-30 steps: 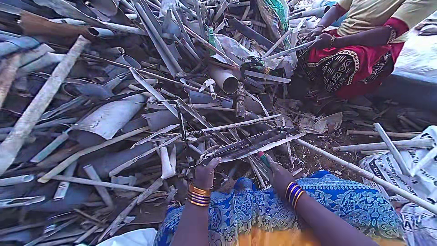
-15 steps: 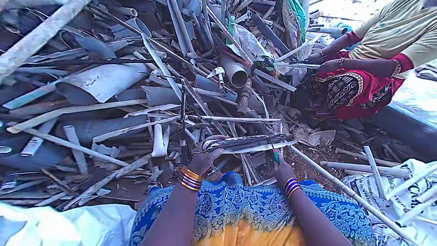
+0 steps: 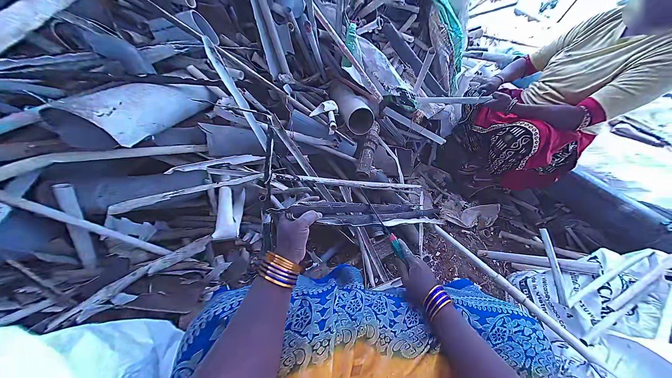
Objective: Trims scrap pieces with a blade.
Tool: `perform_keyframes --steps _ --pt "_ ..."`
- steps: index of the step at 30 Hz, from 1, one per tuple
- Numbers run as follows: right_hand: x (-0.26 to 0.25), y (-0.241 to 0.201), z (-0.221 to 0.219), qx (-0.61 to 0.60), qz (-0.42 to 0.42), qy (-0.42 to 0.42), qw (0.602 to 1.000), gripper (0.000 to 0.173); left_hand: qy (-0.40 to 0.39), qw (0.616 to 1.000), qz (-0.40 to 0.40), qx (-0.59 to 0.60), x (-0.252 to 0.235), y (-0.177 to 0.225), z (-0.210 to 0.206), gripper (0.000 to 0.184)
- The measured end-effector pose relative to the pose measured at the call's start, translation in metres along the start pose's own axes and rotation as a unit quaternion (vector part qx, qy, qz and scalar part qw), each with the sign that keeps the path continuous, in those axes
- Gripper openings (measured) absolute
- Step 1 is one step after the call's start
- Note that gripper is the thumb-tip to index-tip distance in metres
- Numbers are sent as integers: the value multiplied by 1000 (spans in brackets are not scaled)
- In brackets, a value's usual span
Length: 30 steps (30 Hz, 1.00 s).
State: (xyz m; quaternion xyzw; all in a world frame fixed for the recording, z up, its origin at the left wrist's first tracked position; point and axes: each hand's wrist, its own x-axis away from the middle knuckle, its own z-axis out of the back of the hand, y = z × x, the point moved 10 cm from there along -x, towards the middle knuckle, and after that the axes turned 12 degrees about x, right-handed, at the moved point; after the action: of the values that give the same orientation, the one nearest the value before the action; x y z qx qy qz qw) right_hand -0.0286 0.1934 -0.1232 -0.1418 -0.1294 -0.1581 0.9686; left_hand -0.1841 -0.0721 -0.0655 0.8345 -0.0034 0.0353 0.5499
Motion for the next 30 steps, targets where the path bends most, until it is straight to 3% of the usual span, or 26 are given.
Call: perform_keyframes --steps 2,6,8,11,14,18,20,23,27,30 --pt "10 -6 5 14 49 51 997 55 46 997 40 38 -4 -10 9 32" --pt "-11 59 -9 -22 -126 -55 990 58 115 978 105 141 -8 -23 15 31" --pt "-5 55 -4 2 -147 -76 986 59 124 972 104 173 -9 -25 13 32" --pt "30 5 -3 52 -79 -107 990 58 130 967 86 200 -16 -22 13 31" --pt "61 -25 0 106 22 1 994 54 133 968 80 197 -17 -23 14 30" --pt "40 44 -14 110 -164 -147 969 60 121 972 64 192 -15 -21 9 29" --pt "39 41 -11 92 -144 -138 976 58 100 976 58 185 -17 -19 4 31" --pt "58 -1 -4 82 -41 -93 991 58 83 979 59 174 -17 -18 -1 34" --pt "41 39 -21 56 -134 -121 982 59 88 980 55 170 -11 -17 -4 30" --pt "47 13 -14 57 -62 -108 991 58 70 982 49 167 -10 -17 -6 33"
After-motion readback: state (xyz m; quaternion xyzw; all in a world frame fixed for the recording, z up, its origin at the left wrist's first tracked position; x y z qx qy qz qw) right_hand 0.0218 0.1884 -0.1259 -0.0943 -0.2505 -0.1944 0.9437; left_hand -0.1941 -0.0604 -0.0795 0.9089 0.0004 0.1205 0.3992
